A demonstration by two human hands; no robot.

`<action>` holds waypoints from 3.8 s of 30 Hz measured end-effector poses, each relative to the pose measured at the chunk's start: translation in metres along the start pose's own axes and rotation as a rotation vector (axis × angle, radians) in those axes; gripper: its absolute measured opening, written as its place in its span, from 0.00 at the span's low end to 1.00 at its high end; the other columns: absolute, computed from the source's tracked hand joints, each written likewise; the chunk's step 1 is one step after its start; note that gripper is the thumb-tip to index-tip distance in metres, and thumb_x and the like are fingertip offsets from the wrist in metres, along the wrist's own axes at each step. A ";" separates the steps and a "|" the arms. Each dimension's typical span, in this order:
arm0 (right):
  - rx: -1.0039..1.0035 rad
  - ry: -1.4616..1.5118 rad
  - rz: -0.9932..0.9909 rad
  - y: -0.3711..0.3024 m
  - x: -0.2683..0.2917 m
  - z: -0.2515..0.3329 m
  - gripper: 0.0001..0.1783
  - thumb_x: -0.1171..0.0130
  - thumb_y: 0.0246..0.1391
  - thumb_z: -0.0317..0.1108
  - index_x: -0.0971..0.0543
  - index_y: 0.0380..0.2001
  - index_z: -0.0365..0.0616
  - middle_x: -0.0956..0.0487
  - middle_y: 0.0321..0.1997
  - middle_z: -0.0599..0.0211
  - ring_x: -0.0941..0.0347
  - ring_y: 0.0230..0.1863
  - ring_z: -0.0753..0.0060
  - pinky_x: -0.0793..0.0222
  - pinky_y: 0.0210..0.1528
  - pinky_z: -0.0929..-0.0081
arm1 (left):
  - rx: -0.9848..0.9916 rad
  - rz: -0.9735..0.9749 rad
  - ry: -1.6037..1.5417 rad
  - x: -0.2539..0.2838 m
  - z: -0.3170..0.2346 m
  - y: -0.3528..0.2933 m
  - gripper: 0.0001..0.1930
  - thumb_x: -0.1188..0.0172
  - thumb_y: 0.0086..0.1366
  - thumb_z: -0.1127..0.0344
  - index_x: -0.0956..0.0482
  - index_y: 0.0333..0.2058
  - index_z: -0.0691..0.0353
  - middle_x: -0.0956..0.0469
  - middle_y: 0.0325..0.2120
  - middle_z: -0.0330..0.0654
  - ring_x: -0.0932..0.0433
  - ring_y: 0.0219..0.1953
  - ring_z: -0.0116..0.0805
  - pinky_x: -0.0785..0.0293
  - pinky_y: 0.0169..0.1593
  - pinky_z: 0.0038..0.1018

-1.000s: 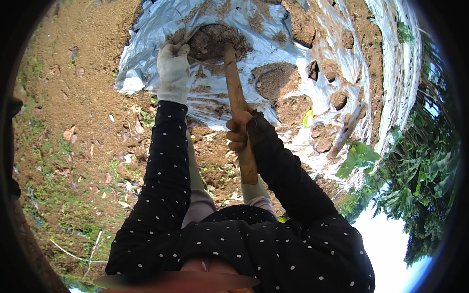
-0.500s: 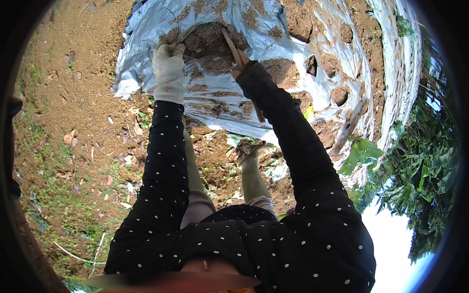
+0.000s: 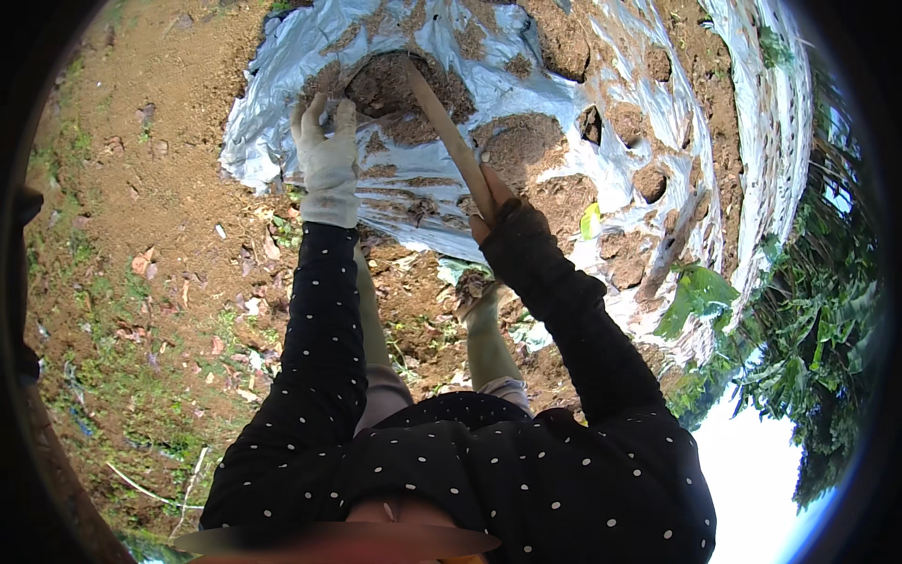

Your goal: The person kneels on a white plastic sheet laid over soil and uses a small wooden tool to scoop soil into pre-cut holes. They then use their gloved hands to press and smooth the soil into each hole.

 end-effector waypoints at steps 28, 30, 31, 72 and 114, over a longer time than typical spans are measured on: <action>0.702 -0.127 -0.498 0.152 -0.013 0.099 0.07 0.37 0.53 0.34 0.20 0.35 0.46 0.21 0.34 0.57 0.23 0.38 0.52 0.28 0.38 0.60 | 0.789 -0.233 -1.067 0.103 0.061 -0.166 0.10 0.41 0.67 0.60 0.26 0.39 0.60 0.28 0.22 0.36 0.27 0.22 0.33 0.19 0.31 0.33; 0.697 -0.052 -0.255 0.110 -0.040 0.099 0.08 0.34 0.52 0.35 0.20 0.34 0.46 0.22 0.31 0.59 0.24 0.33 0.53 0.29 0.36 0.62 | 0.834 -0.285 -1.016 0.105 0.067 -0.168 0.11 0.43 0.67 0.63 0.26 0.43 0.61 0.30 0.21 0.35 0.30 0.21 0.30 0.22 0.32 0.32; 0.618 -0.092 -0.018 0.093 -0.070 0.092 0.10 0.33 0.50 0.36 0.19 0.35 0.47 0.22 0.31 0.60 0.24 0.34 0.55 0.28 0.38 0.62 | 0.819 -0.301 -0.999 0.108 0.067 -0.166 0.11 0.44 0.68 0.64 0.27 0.45 0.62 0.31 0.21 0.34 0.31 0.20 0.28 0.24 0.33 0.31; 0.250 -0.910 0.250 0.262 -0.117 0.064 0.28 0.37 0.48 0.39 0.26 0.56 0.56 0.28 0.60 0.47 0.26 0.53 0.42 0.27 0.50 0.48 | 0.870 -0.053 -1.085 0.076 0.059 -0.151 0.12 0.42 0.67 0.59 0.25 0.44 0.59 0.27 0.25 0.35 0.28 0.26 0.30 0.23 0.39 0.33; 0.474 -0.949 0.036 0.239 -0.093 0.076 0.24 0.35 0.47 0.36 0.21 0.51 0.56 0.24 0.54 0.53 0.24 0.52 0.47 0.26 0.52 0.53 | 0.886 -0.037 -1.187 0.061 0.054 -0.149 0.08 0.42 0.67 0.66 0.29 0.41 0.61 0.31 0.22 0.37 0.33 0.22 0.30 0.28 0.31 0.32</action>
Point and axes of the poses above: each hand's wrist, its own y-axis towards the middle knuckle, its own x-axis out of the back of the hand, z = x × y, the point moved 10 cm from there along y, towards the middle knuckle
